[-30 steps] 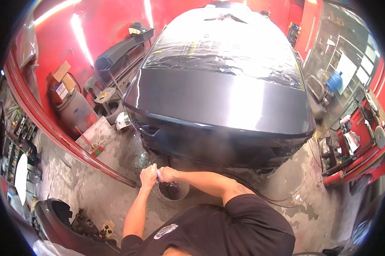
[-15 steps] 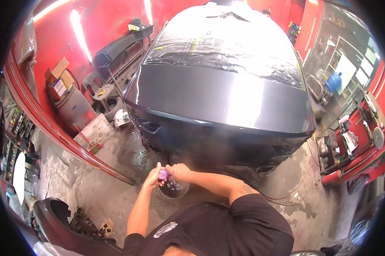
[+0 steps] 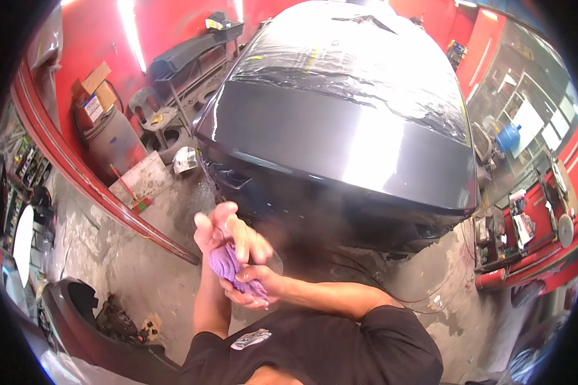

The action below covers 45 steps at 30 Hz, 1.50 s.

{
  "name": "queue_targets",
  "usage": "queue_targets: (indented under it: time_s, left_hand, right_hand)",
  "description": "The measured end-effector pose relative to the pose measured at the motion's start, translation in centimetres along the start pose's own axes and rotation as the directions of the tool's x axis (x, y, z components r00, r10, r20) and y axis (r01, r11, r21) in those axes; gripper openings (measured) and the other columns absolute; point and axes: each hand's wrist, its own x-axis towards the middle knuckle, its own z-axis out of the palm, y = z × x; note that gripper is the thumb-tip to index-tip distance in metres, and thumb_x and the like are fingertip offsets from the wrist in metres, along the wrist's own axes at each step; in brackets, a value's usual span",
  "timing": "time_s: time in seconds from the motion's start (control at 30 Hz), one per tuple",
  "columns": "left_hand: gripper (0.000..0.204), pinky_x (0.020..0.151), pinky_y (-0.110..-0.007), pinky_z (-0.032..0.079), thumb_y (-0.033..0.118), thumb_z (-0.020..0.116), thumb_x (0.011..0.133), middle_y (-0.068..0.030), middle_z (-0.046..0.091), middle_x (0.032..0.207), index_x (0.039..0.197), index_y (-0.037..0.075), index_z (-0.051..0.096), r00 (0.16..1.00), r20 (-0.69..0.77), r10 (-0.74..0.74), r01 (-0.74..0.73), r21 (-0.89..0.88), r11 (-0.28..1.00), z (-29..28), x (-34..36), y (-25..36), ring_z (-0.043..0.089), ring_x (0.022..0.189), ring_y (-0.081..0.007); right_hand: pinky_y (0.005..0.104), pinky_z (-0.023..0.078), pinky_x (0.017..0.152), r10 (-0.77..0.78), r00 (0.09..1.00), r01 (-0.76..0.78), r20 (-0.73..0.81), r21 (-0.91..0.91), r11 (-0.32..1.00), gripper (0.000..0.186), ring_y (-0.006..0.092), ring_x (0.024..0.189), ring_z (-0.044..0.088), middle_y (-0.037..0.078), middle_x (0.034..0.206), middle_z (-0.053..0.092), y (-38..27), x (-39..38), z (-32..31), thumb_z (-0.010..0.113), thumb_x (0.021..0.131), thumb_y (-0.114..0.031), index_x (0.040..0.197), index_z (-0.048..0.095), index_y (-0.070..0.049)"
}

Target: The person sands the trunk of a car using a sanding block, then dips a cloth into a bucket of water and wipes down the sanded surface and the lower rear bumper area.

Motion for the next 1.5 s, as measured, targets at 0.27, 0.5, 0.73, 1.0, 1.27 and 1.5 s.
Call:
queue_targets:
  time_s: [0.27,0.5,0.73,1.0,1.27,1.5]
  left_hand:
    - [0.04,0.036,-0.028,0.036,0.026,0.051,0.11,-0.0011,0.043,0.045,0.129,-0.009,0.055,0.805,-0.571,-0.158,0.278,0.128,0.952,2.5,-3.7,2.6,0.041,0.034,-0.0102]
    - [0.022,0.033,-0.028,0.033,0.026,0.05,0.11,0.0002,0.042,0.049,0.107,0.005,0.058,0.364,-0.926,0.099,0.585,0.309,0.75,-8.4,-10.5,-0.3,0.038,0.035,-0.0085]
    - [0.019,0.032,-0.032,0.034,0.02,0.049,0.11,-0.002,0.046,0.052,0.101,0.004,0.054,0.143,-0.873,0.466,0.82,0.368,0.438,-16.9,-17.5,-3.8,0.041,0.035,-0.0114]
    - [0.027,0.035,-0.037,0.042,0.025,0.05,0.108,-0.0109,0.056,0.057,0.102,-0.001,0.052,-0.216,-0.711,0.67,0.86,0.187,0.475,-18.2,-21.1,-6.7,0.052,0.038,-0.0202]
    - [0.04,0.048,-0.035,0.051,0.043,0.051,0.108,-0.007,0.056,0.062,0.124,0.006,0.052,0.158,-0.987,0.028,0.572,0.114,0.812,-14.2,-18.1,-3.5,0.055,0.048,-0.0183]
    - [0.093,0.103,-0.065,0.048,0.073,0.051,0.094,-0.0294,0.048,0.145,0.162,0.014,0.026,0.876,-0.472,-0.098,0.194,0.159,0.968,-4.2,-4.9,6.1,0.054,0.128,-0.0491]
  right_hand:
    - [0.0245,0.032,0.034,0.05,0.948,-0.18,-0.315,-0.399,0.899,0.036,0.008,0.043,0.046,0.001,0.068,0.053,-3.5,-0.8,0.8,0.071,0.092,-0.026,0.114,0.056,-0.002]
    - [0.0287,0.035,0.043,-0.212,0.732,-0.455,-0.647,-0.697,0.554,0.018,0.0089,0.049,0.047,-0.001,0.062,0.052,-4.5,0.9,-9.1,0.067,0.085,-0.023,0.081,0.061,-0.007]
    - [0.0433,0.053,0.066,-0.515,0.64,-0.546,-0.57,-0.809,0.217,0.029,0.0255,0.07,0.068,0.014,0.08,0.071,-1.8,1.3,-20.0,0.064,0.089,-0.026,0.089,0.066,0.002]
    - [0.0552,0.056,0.082,-0.64,0.462,-0.871,-0.614,-0.451,-0.196,0.053,0.0465,0.095,0.071,0.029,0.101,0.072,0.0,0.5,-19.5,0.064,0.092,-0.044,0.114,0.063,0.004]
    - [0.0341,0.043,0.045,-0.335,0.686,-0.53,-0.646,-0.759,0.378,0.04,0.0197,0.051,0.054,0.008,0.07,0.057,-2.4,-1.8,-13.3,0.065,0.097,-0.042,0.109,0.057,-0.005]
    - [0.0259,0.03,0.029,-0.041,0.954,0.002,-0.297,-0.132,0.991,0.042,0.0097,0.038,0.037,0.002,0.063,0.045,-2.7,0.9,1.9,0.061,0.098,-0.045,0.106,0.055,-0.005]
